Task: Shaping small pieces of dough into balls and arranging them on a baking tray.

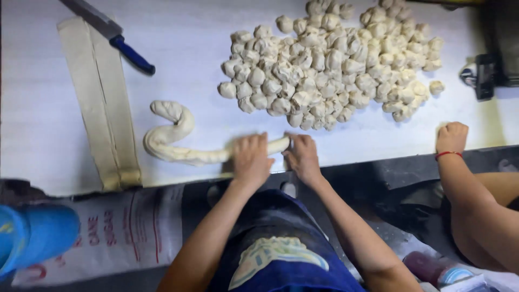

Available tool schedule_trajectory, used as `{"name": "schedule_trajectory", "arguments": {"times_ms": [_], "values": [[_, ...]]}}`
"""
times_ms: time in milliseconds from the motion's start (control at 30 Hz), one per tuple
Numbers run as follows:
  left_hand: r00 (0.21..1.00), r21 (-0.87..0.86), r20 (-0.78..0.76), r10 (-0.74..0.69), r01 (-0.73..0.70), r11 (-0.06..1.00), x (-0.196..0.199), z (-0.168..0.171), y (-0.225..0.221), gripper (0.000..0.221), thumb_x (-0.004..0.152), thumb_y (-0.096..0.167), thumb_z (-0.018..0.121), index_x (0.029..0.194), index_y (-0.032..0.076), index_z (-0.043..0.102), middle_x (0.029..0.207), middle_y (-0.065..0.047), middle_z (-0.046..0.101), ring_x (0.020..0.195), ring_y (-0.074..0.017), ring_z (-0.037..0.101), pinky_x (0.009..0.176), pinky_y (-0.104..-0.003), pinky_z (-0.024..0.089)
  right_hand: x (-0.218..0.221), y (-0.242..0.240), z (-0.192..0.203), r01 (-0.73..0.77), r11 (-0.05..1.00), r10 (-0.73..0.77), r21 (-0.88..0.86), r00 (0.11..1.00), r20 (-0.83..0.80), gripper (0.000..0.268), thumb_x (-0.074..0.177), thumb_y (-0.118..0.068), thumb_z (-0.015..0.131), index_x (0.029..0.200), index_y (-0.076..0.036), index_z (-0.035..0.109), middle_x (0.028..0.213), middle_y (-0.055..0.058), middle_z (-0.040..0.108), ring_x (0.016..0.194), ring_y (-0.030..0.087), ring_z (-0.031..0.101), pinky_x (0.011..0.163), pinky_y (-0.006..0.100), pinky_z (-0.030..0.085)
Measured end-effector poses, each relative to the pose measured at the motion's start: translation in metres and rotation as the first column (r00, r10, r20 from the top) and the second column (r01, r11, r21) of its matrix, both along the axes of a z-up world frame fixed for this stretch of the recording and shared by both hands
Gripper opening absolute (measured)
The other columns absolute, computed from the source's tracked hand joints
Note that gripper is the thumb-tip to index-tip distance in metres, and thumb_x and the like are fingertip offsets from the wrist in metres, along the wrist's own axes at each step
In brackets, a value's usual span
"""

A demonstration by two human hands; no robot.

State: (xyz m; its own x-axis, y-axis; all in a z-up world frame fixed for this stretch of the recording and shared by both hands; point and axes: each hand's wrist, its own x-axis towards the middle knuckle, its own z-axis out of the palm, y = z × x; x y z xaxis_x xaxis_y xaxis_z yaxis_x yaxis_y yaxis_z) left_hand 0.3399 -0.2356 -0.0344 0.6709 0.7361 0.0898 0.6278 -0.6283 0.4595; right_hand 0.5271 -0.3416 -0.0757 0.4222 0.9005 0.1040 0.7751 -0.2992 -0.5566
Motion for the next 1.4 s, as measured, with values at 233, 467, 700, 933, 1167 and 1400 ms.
{"name": "schedule_trajectory", "arguments": {"times_ms": [233,467,700,933,1167,1400], "values": [[0.986,-0.208,0.122,-0.113,0.137,0.969,0.009,-0.012,0.013,0.036,0.074,0.017,0.080,0.104,0.012,0.062,0.095,-0.005,0.054,0.092,-0.0327,0.058,0.076,-0.048,0.047,-0.031,0.020,0.086,-0.057,0.982,-0.021,-0.177,0.911,-0.413,0.042,0.104,-0.028,0.056,0.137,-0.003,0.061,0.124,0.026,0.067,0.115,0.047,0.066,0.094,0.052,0.056],[0.996,-0.358,-0.087,-0.021,-0.012,0.934,-0.005,0.031,0.008,0.093,0.066,0.015,0.086,0.146,0.006,0.040,0.133,-0.018,0.053,0.128,-0.0430,0.047,0.108,-0.061,0.038,-0.054,0.057,0.005,0.119,0.983,-0.160,-0.138,0.927,-0.339,0.039,0.109,-0.044,0.046,0.099,-0.010,0.063,0.084,0.021,0.068,0.093,0.043,0.071,0.078,0.049,0.056],[0.990,-0.455,-0.134,-0.047,-0.019,0.890,0.052,0.003,0.030,0.027,0.082,0.029,0.069,0.102,0.011,0.072,0.095,-0.012,0.076,0.100,-0.0378,0.074,0.085,-0.055,0.056,0.006,0.072,0.029,-0.121,0.935,0.037,-0.333,0.968,-0.248,0.035,0.104,-0.039,0.048,0.098,-0.009,0.066,0.091,0.025,0.071,0.100,0.047,0.069,0.084,0.055,0.056],[0.953,-0.454,-0.302,0.002,-0.145,0.879,0.053,0.034,0.080,0.031,0.090,0.032,0.063,0.103,0.008,0.075,0.101,-0.017,0.077,0.106,-0.0373,0.074,0.089,-0.051,0.058,-0.060,0.060,0.186,-0.478,0.878,0.343,-0.012,0.647,-0.681,0.023,0.090,-0.017,0.068,0.107,-0.002,0.073,0.089,0.022,0.075,0.088,0.031,0.072,0.081,0.050,0.058],[0.999,-0.346,0.035,-0.016,0.027,0.938,-0.019,0.014,0.048,0.027,0.082,0.009,0.069,0.106,-0.001,0.063,0.098,-0.018,0.063,0.096,-0.0427,0.068,0.084,-0.053,0.056,-0.024,0.083,0.051,-0.029,0.972,0.081,0.235,0.973,-0.216,0.020,0.108,-0.013,0.053,0.110,-0.003,0.071,0.099,0.020,0.072,0.102,0.036,0.069,0.091,0.044,0.054],[0.972,-0.229,0.230,0.052,0.003,0.973,-0.008,0.010,0.033,0.043,0.073,-0.002,0.068,0.114,-0.004,0.056,0.098,-0.024,0.057,0.092,-0.0517,0.060,0.083,-0.060,0.047,-0.067,0.101,0.033,-0.058,0.980,-0.007,-0.190,0.945,-0.326,0.048,0.110,-0.047,0.039,0.092,-0.008,0.060,0.078,0.022,0.068,0.086,0.045,0.071,0.073,0.053,0.054]]}}
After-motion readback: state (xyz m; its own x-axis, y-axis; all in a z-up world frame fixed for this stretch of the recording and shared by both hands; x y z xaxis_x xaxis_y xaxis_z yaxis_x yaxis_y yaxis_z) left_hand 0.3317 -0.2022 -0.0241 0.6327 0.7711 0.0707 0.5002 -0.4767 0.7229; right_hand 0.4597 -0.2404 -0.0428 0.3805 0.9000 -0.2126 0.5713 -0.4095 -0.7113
